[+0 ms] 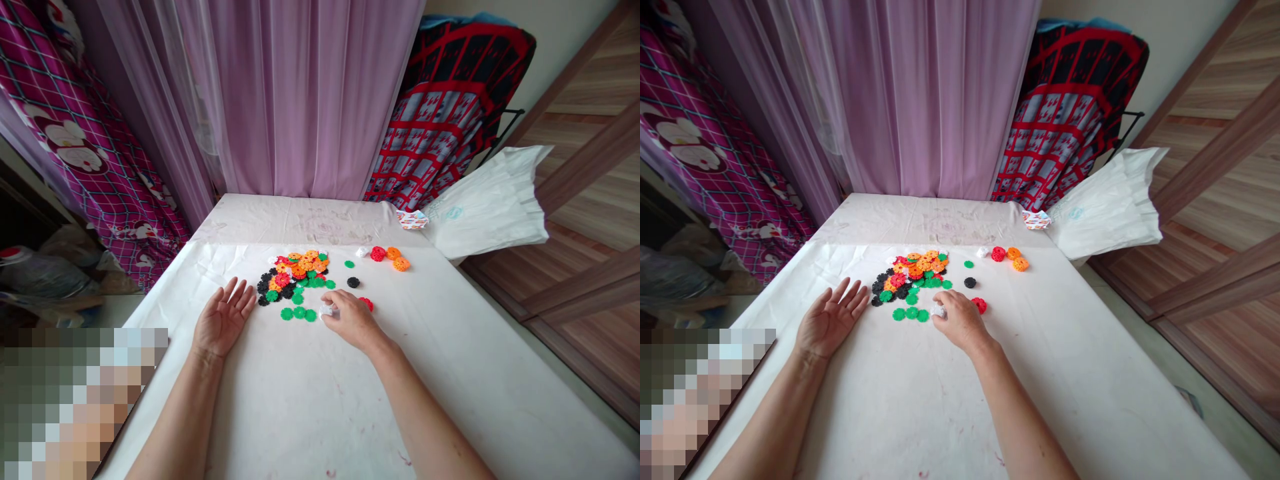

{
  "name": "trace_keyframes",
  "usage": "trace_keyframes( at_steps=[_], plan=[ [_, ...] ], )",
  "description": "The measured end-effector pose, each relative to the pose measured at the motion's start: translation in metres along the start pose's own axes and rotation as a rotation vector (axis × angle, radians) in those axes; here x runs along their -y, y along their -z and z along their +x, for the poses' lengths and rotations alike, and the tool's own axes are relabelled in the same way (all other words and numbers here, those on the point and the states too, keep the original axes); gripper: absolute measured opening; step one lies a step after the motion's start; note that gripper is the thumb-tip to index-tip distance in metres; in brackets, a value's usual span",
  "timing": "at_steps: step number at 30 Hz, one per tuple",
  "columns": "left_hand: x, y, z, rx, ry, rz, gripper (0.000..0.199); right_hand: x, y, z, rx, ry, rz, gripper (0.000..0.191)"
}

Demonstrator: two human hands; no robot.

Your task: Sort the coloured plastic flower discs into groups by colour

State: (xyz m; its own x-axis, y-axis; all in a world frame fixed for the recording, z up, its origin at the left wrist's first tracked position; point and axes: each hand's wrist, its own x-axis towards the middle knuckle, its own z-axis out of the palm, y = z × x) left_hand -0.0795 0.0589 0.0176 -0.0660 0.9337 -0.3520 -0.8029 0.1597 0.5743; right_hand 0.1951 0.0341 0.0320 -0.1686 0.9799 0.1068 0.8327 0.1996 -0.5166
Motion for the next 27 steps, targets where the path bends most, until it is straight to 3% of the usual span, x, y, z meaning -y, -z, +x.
trace_keyframes(
  at_steps=[10, 18, 27],
  plan=[
    [0.000, -0.001, -0.001, -0.009, 0.002, -0.007, 0.031, 0.003, -0.007, -0.006, 0.031, -0.057, -0.144, 0.050],
    [0.000, -0.001, -0.001, -0.023, 0.013, -0.033, 0.035, 0.005, -0.013, -0.006, 0.005, -0.045, -0.148, 0.029],
    [0.000, -0.003, -0.003, -0.027, 0.012, -0.027, 0.036, 0.004, -0.014, -0.005, 0.045, -0.082, -0.209, 0.040]
  ],
)
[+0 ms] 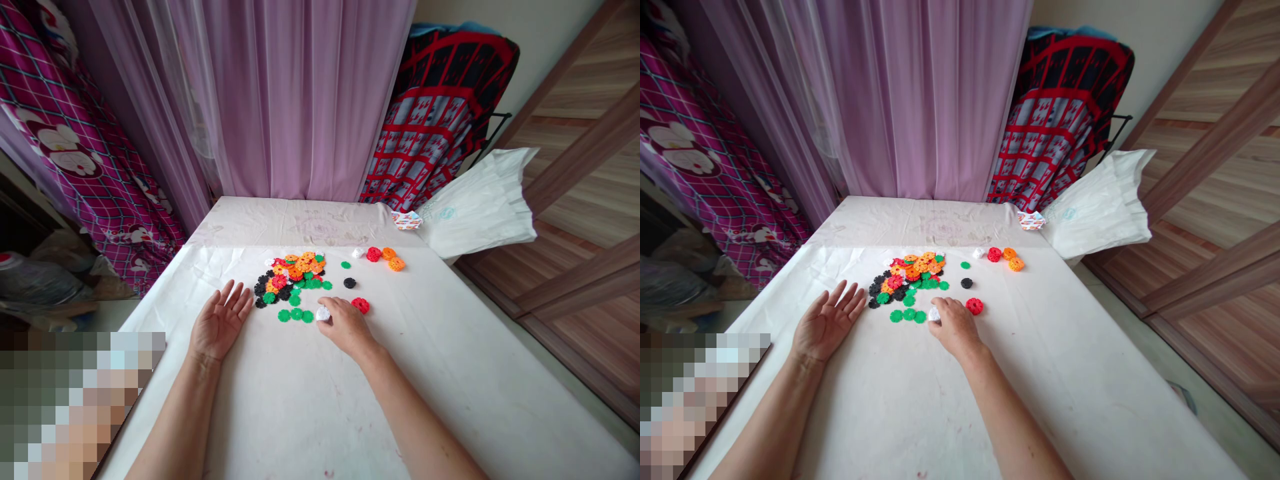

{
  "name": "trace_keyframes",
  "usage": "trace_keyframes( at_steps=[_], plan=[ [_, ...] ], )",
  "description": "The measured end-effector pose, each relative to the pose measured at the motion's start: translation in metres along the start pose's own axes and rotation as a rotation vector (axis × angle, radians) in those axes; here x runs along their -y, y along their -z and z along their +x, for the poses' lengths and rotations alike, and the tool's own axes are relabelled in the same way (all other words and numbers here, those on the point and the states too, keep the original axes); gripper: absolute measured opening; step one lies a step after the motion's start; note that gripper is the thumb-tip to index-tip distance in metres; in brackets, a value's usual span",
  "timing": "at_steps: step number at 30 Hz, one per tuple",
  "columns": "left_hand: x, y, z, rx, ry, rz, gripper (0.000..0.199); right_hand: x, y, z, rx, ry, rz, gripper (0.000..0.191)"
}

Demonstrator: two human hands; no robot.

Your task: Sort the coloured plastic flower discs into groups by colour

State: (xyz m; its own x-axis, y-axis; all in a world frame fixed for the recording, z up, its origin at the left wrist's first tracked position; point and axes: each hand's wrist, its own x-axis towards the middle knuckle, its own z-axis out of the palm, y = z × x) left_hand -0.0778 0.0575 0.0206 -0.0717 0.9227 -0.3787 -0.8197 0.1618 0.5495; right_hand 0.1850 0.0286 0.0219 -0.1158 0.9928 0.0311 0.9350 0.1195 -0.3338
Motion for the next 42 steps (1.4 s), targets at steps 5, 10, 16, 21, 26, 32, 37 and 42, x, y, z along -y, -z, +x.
trace_keyframes(
  at_steps=[5, 10, 16, 21, 26, 32, 37, 42],
  plan=[
    [-0.001, -0.002, -0.002, -0.014, 0.005, -0.004, 0.038, 0.006, 0.002, 0.001, 0.031, -0.033, -0.015, 0.039],
    [-0.002, -0.004, -0.003, -0.010, 0.004, 0.007, 0.038, -0.014, 0.014, 0.006, -0.046, -0.107, 0.152, 0.039],
    [-0.002, -0.005, -0.005, -0.035, -0.003, 0.010, 0.040, -0.081, 0.048, 0.044, -0.201, -0.273, 0.125, 0.033],
    [-0.002, -0.006, -0.006, -0.028, -0.022, 0.078, 0.041, -0.119, 0.049, 0.089, -0.254, -0.349, 0.012, 0.032],
    [-0.003, -0.009, -0.007, -0.055, -0.036, 0.128, 0.043, -0.126, 0.033, 0.114, -0.265, -0.395, -0.051, 0.031],
    [-0.003, -0.009, -0.007, -0.097, -0.030, 0.132, 0.045, -0.128, 0.023, 0.122, -0.290, -0.410, -0.075, 0.031],
    [-0.003, -0.008, -0.006, -0.104, -0.008, 0.084, 0.046, -0.131, 0.019, 0.125, -0.343, -0.400, -0.079, 0.029],
    [-0.004, -0.007, -0.005, -0.093, -0.003, 0.085, 0.045, -0.135, 0.014, 0.120, -0.387, -0.402, 0.043, 0.031]
  ],
)
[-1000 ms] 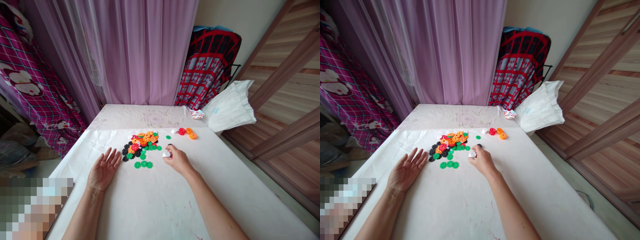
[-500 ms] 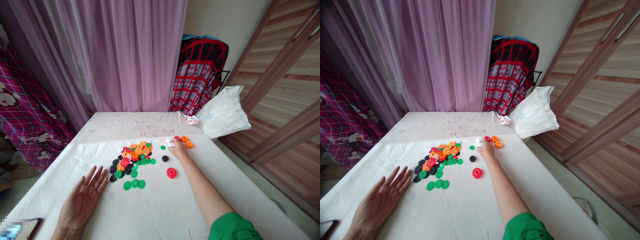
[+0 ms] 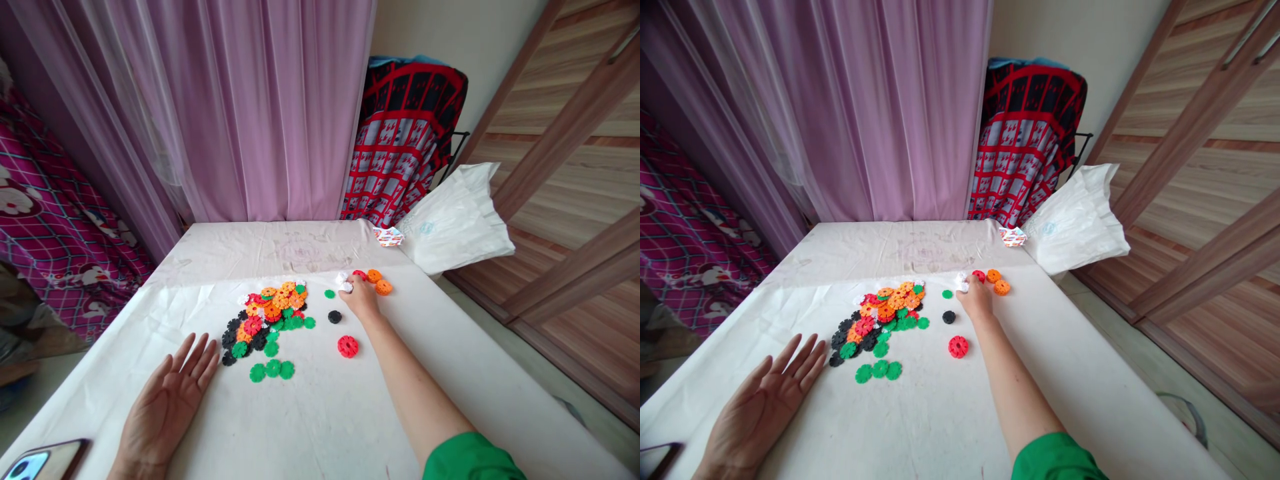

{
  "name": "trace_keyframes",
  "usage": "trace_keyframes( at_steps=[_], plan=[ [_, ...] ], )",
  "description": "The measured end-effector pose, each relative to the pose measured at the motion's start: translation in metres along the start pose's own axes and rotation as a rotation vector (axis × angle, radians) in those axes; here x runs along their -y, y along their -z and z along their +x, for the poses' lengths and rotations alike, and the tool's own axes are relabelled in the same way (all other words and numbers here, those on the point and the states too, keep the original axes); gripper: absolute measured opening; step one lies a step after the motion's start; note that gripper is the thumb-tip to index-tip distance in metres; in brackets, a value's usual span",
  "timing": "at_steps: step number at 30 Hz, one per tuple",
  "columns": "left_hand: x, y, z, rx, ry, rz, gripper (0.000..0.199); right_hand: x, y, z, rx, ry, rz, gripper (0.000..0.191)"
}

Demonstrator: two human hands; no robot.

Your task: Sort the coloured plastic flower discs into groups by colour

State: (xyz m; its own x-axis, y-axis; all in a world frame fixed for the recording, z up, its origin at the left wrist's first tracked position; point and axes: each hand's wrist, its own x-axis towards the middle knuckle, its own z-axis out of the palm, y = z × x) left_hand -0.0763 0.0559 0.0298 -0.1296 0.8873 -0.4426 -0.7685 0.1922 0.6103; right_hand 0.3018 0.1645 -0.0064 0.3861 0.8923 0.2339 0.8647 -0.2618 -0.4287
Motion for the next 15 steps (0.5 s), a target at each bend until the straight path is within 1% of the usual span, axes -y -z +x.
trace_keyframes(
  at_steps=[4, 11, 13, 15],
  plan=[
    [-0.001, -0.001, 0.000, 0.006, -0.008, 0.020, 0.046, -0.004, -0.001, -0.009, -0.010, -0.038, 0.097, 0.032],
    [-0.001, 0.002, 0.000, 0.032, -0.007, 0.037, 0.048, -0.002, -0.005, -0.014, -0.042, -0.050, 0.092, 0.031],
    [-0.001, 0.002, 0.000, 0.026, 0.004, 0.020, 0.048, -0.005, -0.007, -0.015, -0.053, -0.046, 0.138, 0.033],
    [-0.001, 0.003, 0.001, 0.028, 0.007, 0.004, 0.047, -0.011, -0.009, -0.018, -0.073, -0.058, 0.256, 0.035]
  ],
)
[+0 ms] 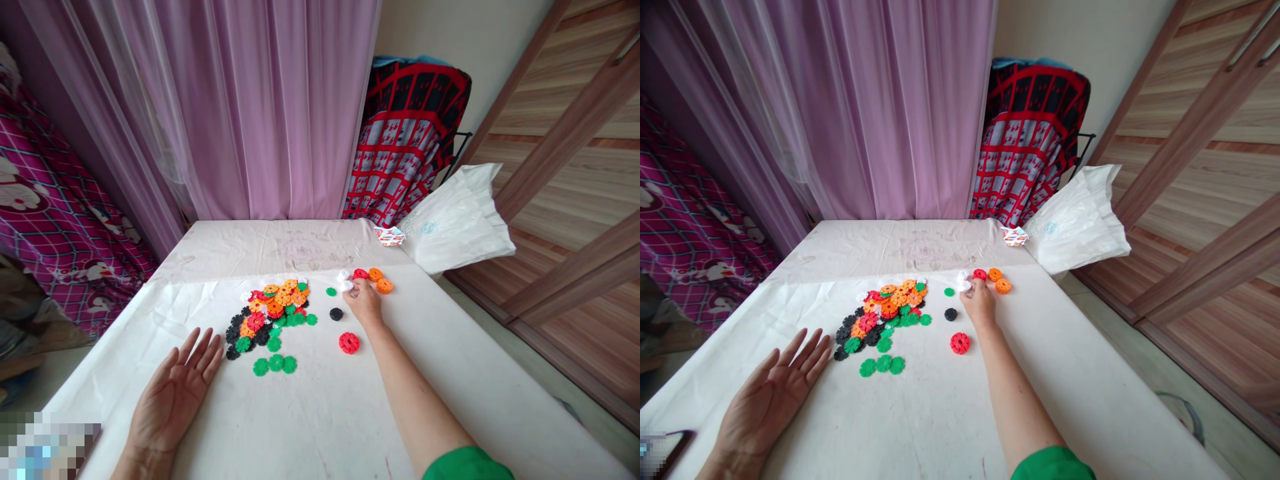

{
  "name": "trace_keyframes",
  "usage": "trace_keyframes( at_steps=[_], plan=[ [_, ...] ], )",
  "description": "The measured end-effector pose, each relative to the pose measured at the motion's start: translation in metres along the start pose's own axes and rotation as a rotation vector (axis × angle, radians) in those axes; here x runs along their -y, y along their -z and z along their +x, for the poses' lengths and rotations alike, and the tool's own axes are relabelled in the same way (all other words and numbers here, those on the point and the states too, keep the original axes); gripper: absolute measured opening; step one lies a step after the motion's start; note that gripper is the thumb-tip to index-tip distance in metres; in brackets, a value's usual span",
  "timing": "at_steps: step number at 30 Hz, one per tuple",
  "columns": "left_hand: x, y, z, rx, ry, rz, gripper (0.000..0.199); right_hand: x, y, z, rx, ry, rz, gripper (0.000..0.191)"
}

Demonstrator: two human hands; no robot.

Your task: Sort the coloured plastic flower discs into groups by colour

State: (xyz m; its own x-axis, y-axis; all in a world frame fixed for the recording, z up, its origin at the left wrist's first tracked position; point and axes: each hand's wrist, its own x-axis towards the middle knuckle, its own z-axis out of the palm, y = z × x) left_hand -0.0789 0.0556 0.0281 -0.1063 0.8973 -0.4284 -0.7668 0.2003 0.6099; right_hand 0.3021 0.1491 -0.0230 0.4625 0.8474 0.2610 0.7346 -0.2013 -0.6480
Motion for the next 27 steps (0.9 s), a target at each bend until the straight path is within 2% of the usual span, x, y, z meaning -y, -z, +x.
trace_keyframes(
  at_steps=[5, 8, 11, 15, 18, 21, 23, 25, 27],
  plan=[
    [0.005, 0.000, 0.004, 0.034, -0.069, 0.092, 0.035, -0.019, 0.006, -0.016, -0.060, -0.124, 0.358, 0.036],
    [0.014, -0.001, 0.004, 0.011, -0.150, 0.217, 0.026, -0.023, 0.014, -0.036, -0.069, -0.139, 0.413, 0.037],
    [0.025, -0.004, 0.001, 0.057, -0.177, 0.342, 0.032, -0.025, 0.023, -0.062, -0.067, -0.127, 0.470, 0.039],
    [0.040, -0.008, -0.002, 0.112, -0.300, 0.466, 0.030, -0.026, 0.036, -0.097, -0.067, -0.116, 0.543, 0.037],
    [0.049, -0.008, -0.004, 0.238, -0.570, 0.940, 0.023, -0.023, 0.046, -0.121, -0.052, -0.092, 0.525, 0.035],
    [0.057, -0.002, -0.009, 0.267, -0.632, 1.058, 0.020, -0.018, 0.056, -0.140, -0.035, -0.055, 0.475, 0.033],
    [0.062, 0.004, -0.013, 0.274, -0.691, 1.221, 0.024, -0.015, 0.061, -0.150, -0.018, -0.033, 0.448, 0.034],
    [0.067, 0.011, -0.016, 0.289, -0.867, 1.764, 0.035, -0.014, 0.064, -0.156, 0.002, -0.009, 0.436, 0.035],
    [0.072, 0.016, -0.019, 0.286, -0.925, 1.943, 0.040, -0.013, 0.065, -0.160, 0.012, 0.011, 0.431, 0.036]
  ],
)
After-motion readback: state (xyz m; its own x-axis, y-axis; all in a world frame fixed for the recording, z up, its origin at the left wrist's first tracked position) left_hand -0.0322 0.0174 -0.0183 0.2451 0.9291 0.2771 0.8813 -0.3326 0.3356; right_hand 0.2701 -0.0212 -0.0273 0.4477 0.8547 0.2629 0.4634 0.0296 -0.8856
